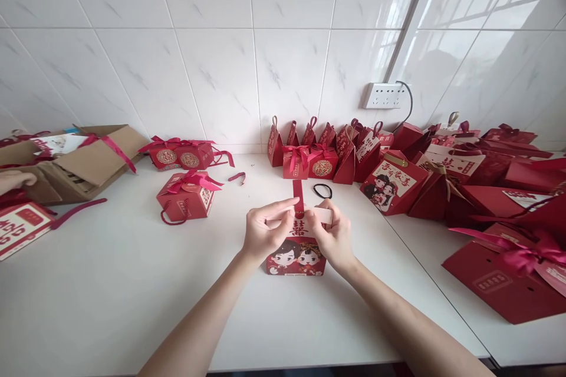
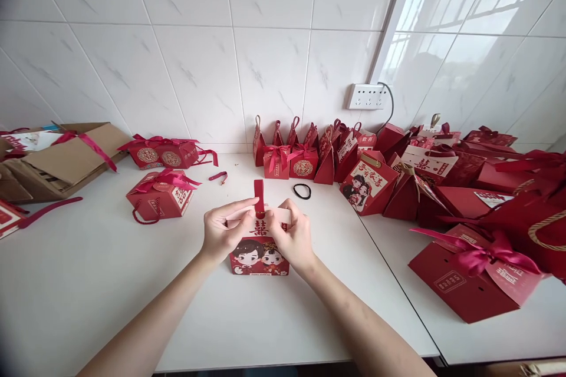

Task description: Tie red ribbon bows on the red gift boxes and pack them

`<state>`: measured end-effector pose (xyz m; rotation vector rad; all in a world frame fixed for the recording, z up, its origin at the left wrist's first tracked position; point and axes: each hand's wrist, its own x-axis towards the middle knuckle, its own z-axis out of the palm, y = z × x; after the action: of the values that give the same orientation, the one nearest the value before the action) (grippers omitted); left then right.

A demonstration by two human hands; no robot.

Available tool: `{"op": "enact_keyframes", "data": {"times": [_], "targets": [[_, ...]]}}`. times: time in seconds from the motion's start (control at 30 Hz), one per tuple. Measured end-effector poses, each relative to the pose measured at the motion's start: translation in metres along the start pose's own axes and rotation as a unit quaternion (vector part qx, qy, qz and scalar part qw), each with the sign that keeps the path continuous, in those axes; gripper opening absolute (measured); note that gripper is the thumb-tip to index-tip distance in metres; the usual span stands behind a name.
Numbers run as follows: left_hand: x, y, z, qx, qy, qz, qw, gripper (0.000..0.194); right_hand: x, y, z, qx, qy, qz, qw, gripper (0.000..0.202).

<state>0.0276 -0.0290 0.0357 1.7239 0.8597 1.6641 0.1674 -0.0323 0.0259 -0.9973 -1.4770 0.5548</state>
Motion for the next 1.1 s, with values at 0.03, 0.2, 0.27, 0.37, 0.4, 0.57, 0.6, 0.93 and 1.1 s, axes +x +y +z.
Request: {"op": "enact_keyframes", "data": {"times": [0.03, 0.2, 0.27, 0.37, 0.4, 0.57, 0.6, 0.93, 1.1], "targets": [[-0.0002, -0.0003, 0.0001, -0.001, -0.003, -0.003, 1.000, 0.023, -0.0001, 0.0002, -0.0001, -0.001, 0.003, 0.000, 1.000, 0.032], [-0.0010, -0.0013, -0.0005, -0.004, -0.015, -0.006, 1.000, 0.023, -0.0011, 0.0004, -0.0007, 0.008, 0.003, -0.010, 1.000, 0.031], [-0.0013, -0.0019, -0.0011, -0.002, -0.014, 0.002, 1.000, 0.024, -0.0012, 0.0011, -0.0005, 0.022, -0.007, -0.015, 1.000, 0.031], [-0.0013, -0.0025, -0.0020, 0.006, -0.019, 0.011, 1.000, 0.025, -0.0012, 0.0027, 0.0004, 0.039, -0.007, -0.008, 0.999, 0.033], [-0.0012, -0.0025, -0.0022, 0.009, -0.022, 0.013, 1.000, 0.025, -0.0013, 0.0032, 0.0007, 0.040, -0.004, -0.003, 0.999, 0.034], [-0.0006, -0.0014, -0.0015, 0.005, -0.028, 0.013, 1.000, 0.025, -0.0014, 0.0043, 0.0012, 0.020, -0.001, 0.004, 1.000, 0.035], [-0.0007, -0.0012, -0.0012, 0.004, -0.026, 0.010, 1.000, 0.024, -0.0014, 0.0041, 0.0011, 0.016, -0.001, 0.004, 1.000, 0.035], [-0.0019, -0.0018, -0.0002, -0.013, -0.021, -0.032, 0.999, 0.024, -0.0011, 0.0006, 0.0009, 0.008, -0.001, 0.014, 1.000, 0.036], [-0.0014, 0.0001, -0.0003, -0.002, -0.012, -0.010, 1.000, 0.022, -0.0010, 0.0021, 0.0014, -0.001, 0.007, 0.006, 1.000, 0.036]]}}
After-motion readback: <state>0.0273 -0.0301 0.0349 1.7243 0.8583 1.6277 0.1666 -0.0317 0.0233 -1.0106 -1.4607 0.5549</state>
